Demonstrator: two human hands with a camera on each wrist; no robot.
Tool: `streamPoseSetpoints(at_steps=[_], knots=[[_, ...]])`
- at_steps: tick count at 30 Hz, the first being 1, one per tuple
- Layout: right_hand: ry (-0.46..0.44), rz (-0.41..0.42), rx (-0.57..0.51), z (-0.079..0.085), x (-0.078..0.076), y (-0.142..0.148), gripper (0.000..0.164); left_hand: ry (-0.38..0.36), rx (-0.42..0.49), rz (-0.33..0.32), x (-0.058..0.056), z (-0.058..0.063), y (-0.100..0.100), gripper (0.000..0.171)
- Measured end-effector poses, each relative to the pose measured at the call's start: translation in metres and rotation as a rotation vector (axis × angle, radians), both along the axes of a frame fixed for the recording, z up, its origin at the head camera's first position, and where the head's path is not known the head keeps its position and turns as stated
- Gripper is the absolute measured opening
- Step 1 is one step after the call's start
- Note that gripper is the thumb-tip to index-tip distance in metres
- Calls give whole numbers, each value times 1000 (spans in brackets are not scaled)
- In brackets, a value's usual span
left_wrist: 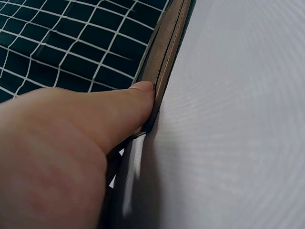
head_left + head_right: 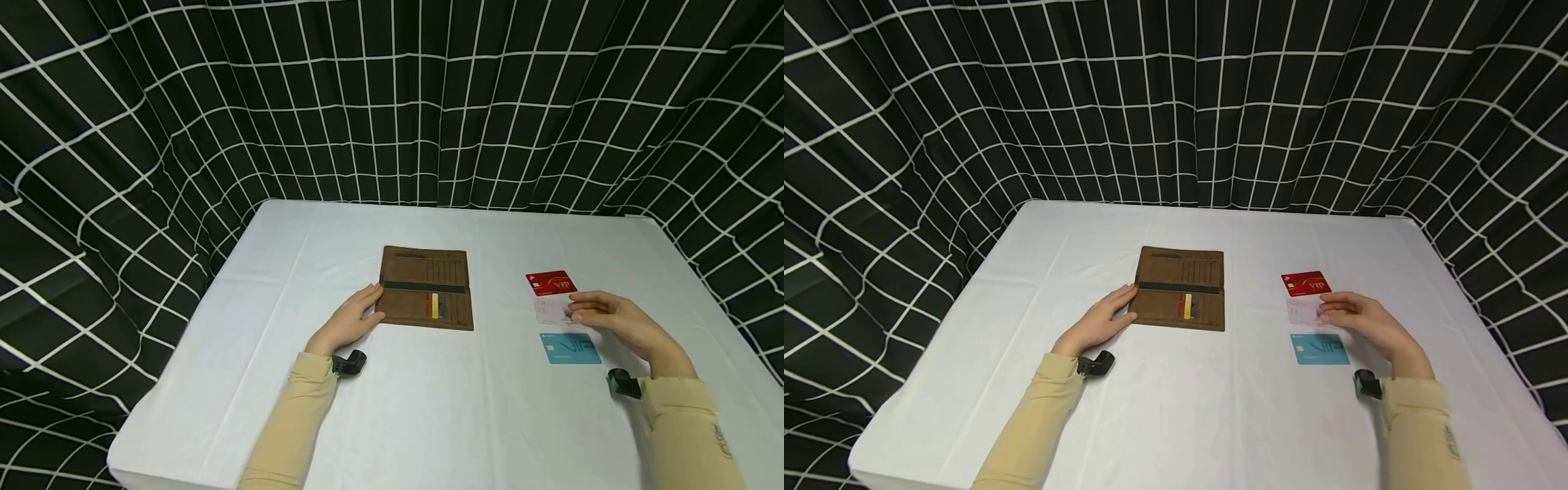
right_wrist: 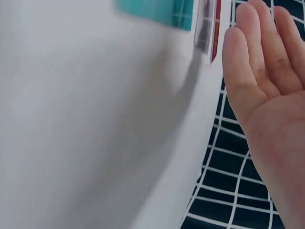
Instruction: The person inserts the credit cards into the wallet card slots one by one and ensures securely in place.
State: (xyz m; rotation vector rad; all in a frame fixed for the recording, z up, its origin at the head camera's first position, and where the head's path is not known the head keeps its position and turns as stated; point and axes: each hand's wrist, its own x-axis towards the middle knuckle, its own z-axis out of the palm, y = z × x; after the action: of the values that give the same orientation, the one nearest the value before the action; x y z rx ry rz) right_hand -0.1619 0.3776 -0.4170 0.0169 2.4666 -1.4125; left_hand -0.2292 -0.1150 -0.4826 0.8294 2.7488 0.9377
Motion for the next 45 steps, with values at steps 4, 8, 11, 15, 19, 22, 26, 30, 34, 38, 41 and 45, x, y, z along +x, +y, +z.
streamPoseSetpoints(at_steps=[4, 8, 11, 15, 19, 22, 26, 30, 34, 38, 41, 45], knots=[[21, 24, -8, -3, 7, 6, 57, -1, -3, 4, 0, 0, 0, 59], [51, 58, -23, -6, 13, 10, 54, -4, -11, 9, 0, 0, 0, 59], [50, 71, -20, -7, 18, 13, 54, -4, -10, 6, -1, 0, 0, 59], [30, 80, 24, -9, 22, 15, 58, 0, -11, 8, -1, 0, 0, 59], [23, 87, 71, -11, 25, 19, 62, -3, -17, 14, -1, 0, 0, 59], [13, 90, 84, -12, 28, 21, 64, -7, -17, 13, -1, 0, 1, 59], [1, 88, 89, -13, 31, 24, 64, -9, -13, 13, -1, -1, 0, 59], [10, 87, 97, -14, 33, 25, 62, 1, -5, 11, -1, -1, -1, 59], [16, 87, 131, -16, 33, 24, 61, 0, -6, 13, -1, -2, 0, 59], [7, 81, 170, -19, 33, 22, 64, 3, 1, 15, 0, -2, 0, 59], [-4, 71, 184, -22, 33, 20, 66, 7, -1, 13, 0, -1, 0, 59], [5, 65, 197, -23, 34, 17, 66, -6, -9, 10, -1, -1, 0, 60]])
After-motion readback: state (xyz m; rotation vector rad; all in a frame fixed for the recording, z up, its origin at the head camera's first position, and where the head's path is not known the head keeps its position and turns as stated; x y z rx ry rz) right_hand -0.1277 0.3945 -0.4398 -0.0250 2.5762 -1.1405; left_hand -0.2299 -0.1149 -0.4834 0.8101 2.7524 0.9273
